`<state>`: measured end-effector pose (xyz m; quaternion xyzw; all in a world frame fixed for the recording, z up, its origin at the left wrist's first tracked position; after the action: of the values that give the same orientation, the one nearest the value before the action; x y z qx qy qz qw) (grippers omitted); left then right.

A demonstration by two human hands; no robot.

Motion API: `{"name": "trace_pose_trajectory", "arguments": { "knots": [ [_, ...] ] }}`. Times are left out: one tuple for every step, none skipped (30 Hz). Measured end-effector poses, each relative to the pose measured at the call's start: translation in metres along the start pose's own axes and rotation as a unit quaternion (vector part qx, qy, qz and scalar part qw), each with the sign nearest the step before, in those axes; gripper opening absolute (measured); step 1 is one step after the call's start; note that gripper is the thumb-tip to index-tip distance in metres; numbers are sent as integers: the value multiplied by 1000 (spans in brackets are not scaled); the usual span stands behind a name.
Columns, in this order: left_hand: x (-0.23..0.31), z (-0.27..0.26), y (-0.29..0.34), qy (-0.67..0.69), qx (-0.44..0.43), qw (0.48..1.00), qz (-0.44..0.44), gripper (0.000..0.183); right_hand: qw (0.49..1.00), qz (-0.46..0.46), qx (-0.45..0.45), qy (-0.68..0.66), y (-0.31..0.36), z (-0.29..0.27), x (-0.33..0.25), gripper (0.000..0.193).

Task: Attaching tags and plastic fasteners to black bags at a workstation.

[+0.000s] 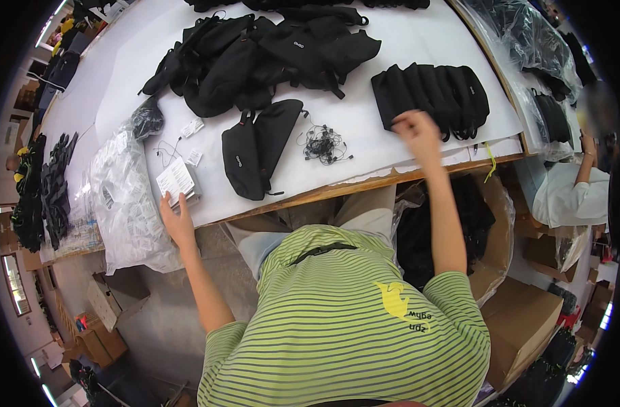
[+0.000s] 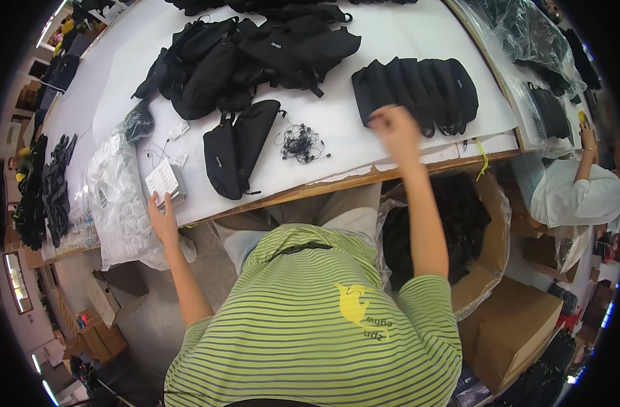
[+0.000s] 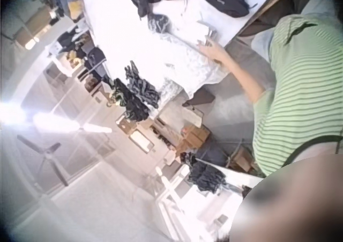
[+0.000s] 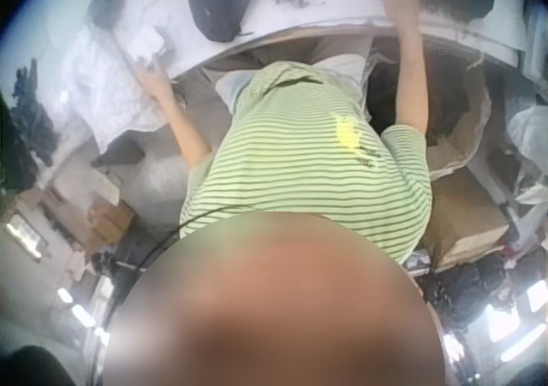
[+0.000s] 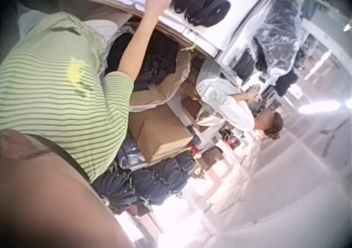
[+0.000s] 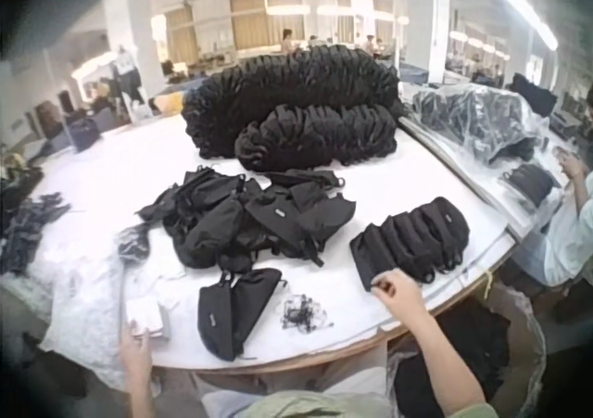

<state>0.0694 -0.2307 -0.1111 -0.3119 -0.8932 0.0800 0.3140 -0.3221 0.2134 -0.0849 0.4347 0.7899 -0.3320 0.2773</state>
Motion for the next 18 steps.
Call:
{"name": "trace_pose_trajectory", "arguments": {
  "knots": [
    [1,0,-3,-3,-1,1000,0,53,996,41,-77,19,18,40,-7,19],
    [-4,-1,-7,21,-10,998,-51,57,990,64,-126,29,32,65,-25,17],
    [-9,-1,-11,44,-16,994,-101,61,980,86,-174,38,43,82,-35,17],
    [-12,1,-16,41,-13,994,-103,61,980,84,-177,35,46,88,-36,17],
    [-22,3,-21,26,27,990,-134,67,983,71,-161,51,50,94,-35,17],
    [-32,3,-24,11,67,984,-165,73,985,59,-145,66,51,98,-34,17],
    [-40,9,-25,8,69,984,-165,73,985,58,-147,63,50,99,-33,17],
    [-44,13,-29,-17,54,989,-135,77,980,59,-168,89,47,98,-27,17],
    [-49,13,-32,-41,39,993,-105,81,974,61,-188,115,44,97,-21,17],
    [-37,18,-34,-41,11,994,-98,79,976,69,-168,125,40,85,-8,16],
    [-37,17,-32,-41,11,994,-96,79,977,71,-152,132,36,72,2,15],
    [-35,13,-30,-59,41,994,-82,73,982,69,-117,133,30,57,12,14],
    [-33,10,-28,-76,69,992,-68,68,985,69,-83,137,27,41,21,13],
    [-32,8,-25,-75,67,993,-67,68,981,91,-70,155,27,26,27,13],
    [-25,0,-23,-130,118,984,-16,59,977,113,-57,173,27,14,31,13],
    [-15,-7,-21,-184,168,968,36,50,970,134,-65,193,26,7,29,16],
    [-14,-10,-24,-182,167,968,36,50,969,136,-64,195,27,5,22,16],
    [-18,-13,-29,-155,134,979,11,44,980,90,-53,170,28,9,8,17]
  ]
}}
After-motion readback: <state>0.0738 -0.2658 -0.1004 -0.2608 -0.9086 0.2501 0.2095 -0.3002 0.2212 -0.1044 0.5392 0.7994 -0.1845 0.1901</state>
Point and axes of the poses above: each hand's wrist, its own y-axis away from the middle knuckle, its own z-axis out of the palm, x = y × z, the point moved 6 cm from there along -y, towards the middle knuckle, and after that the axes turned 6 degrees about z, right-handed, at the moved point
